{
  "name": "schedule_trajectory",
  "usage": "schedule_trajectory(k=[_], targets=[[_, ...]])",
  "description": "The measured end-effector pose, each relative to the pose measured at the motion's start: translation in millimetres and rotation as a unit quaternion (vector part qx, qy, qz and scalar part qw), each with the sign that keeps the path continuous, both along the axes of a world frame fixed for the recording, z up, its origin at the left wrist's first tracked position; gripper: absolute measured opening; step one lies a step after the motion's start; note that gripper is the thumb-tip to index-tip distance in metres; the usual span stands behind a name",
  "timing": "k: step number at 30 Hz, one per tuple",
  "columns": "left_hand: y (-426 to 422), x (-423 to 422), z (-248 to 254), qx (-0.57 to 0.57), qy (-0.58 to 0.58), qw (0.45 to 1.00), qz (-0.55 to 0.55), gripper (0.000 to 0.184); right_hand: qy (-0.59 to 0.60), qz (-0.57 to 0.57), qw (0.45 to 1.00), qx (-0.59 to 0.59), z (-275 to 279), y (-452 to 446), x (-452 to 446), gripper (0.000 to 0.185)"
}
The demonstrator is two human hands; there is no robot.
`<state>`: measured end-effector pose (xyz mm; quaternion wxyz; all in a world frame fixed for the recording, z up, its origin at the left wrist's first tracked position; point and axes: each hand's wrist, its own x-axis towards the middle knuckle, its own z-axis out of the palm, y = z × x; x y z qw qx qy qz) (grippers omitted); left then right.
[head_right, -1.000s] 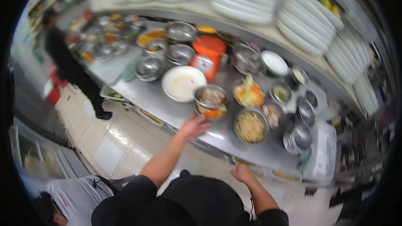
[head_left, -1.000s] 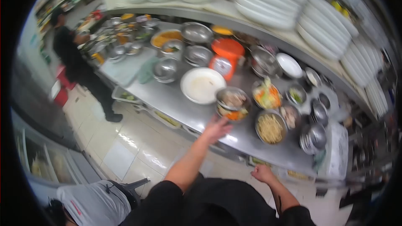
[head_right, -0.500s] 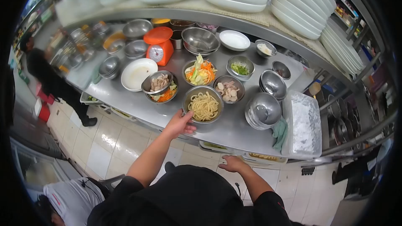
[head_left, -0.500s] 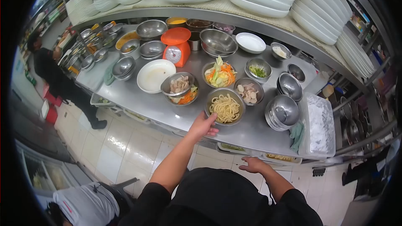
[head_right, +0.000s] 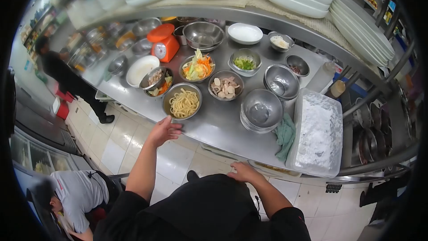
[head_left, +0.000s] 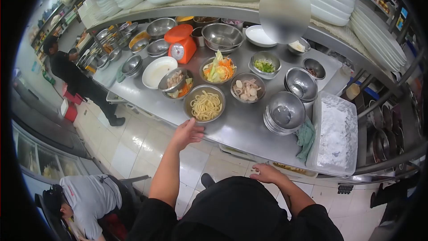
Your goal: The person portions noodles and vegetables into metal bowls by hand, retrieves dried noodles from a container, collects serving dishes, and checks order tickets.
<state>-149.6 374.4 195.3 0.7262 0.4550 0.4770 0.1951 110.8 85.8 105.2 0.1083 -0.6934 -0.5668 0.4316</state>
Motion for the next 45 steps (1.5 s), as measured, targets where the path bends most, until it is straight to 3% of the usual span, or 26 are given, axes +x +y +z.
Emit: schedule_trajectory(k=[4, 7, 9, 10, 14, 17, 18, 20, 24, 29, 33, 35, 37, 40, 45], targets=[[-41.4, -56.3, -27.3, -0.004, 0.041, 0.999, -0.005, 0.065, -0.041, 0.028, 0.997, -0.051, -36.3, -5.8, 13.6, 0.042], [-84.2, -102.5, -69.9, -0.072, 0.093, 0.993, 0.032, 0.068, -0.126, 0.022, 0.984, -0.121, -81.8, -38.3, 35.5, 0.034], [-112.2, -119.6, -93.4, -0.114, 0.122, 0.985, 0.035, 0.068, -0.175, -0.014, 0.978, -0.115, -126.5, -81.2, 60.4, 0.035], [-124.8, -125.5, -107.3, -0.136, 0.131, 0.981, 0.038, 0.067, -0.204, 0.02, 0.966, -0.158, -132.3, -102.7, 75.1, 0.038], [-165.7, -132.0, -173.1, -0.19, 0.156, 0.969, 0.008, 0.067, -0.312, 0.037, 0.914, -0.255, -104.3, -175.2, 88.7, 0.05], [-209.5, -130.4, -224.5, -0.211, 0.201, 0.956, 0.022, 0.074, -0.243, 0.092, 0.89, -0.375, -106.4, -194.0, 104.9, 0.064], [-226.2, -150.2, -302.9, -0.2, 0.175, 0.964, -0.025, 0.079, -0.237, 0.086, 0.905, -0.343, -101.0, -197.3, 107.8, 0.069], [-262.4, -142.1, -314.1, -0.214, 0.216, 0.948, 0.089, 0.075, -0.243, 0.074, 0.922, -0.293, -87.7, -195.3, 101.7, 0.07], [-328.9, -128.7, -343.3, -0.255, 0.246, 0.929, 0.103, 0.075, -0.199, 0.004, 0.947, -0.25, -53.6, -140.4, 50.5, 0.062], [-378.1, -72.5, -336.8, -0.272, 0.188, 0.941, 0.068, 0.07, -0.154, 0.036, 0.955, -0.251, -96.5, -121.1, 35.9, 0.064], [-395.7, 13.2, -342.9, -0.243, 0.092, 0.965, 0.035, 0.066, -0.143, 0.074, 0.941, -0.299, -168.1, -126.3, 51.4, 0.062], [-421.5, 87.6, -405.3, -0.157, 0.118, 0.98, 0.02, 0.065, -0.177, 0.095, 0.933, -0.298, -206.4, -129.1, 59.8, 0.062], [-421.2, 142.1, -423.3, -0.091, 0.126, 0.988, -0.013, 0.07, -0.201, 0.092, 0.937, -0.271, -257.8, -145.0, 88.7, 0.061], [-402.8, 206.2, -432.9, -0.181, 0.104, 0.978, 0.006, 0.071, -0.26, 0.016, 0.917, -0.301, -290.2, -147.9, 105.9, 0.06], [-384.8, 259.9, -466.5, -0.219, 0.148, 0.959, 0.1, 0.051, -0.191, -0.034, 0.953, -0.233, -340.0, -146.4, 140.3, 0.052]])
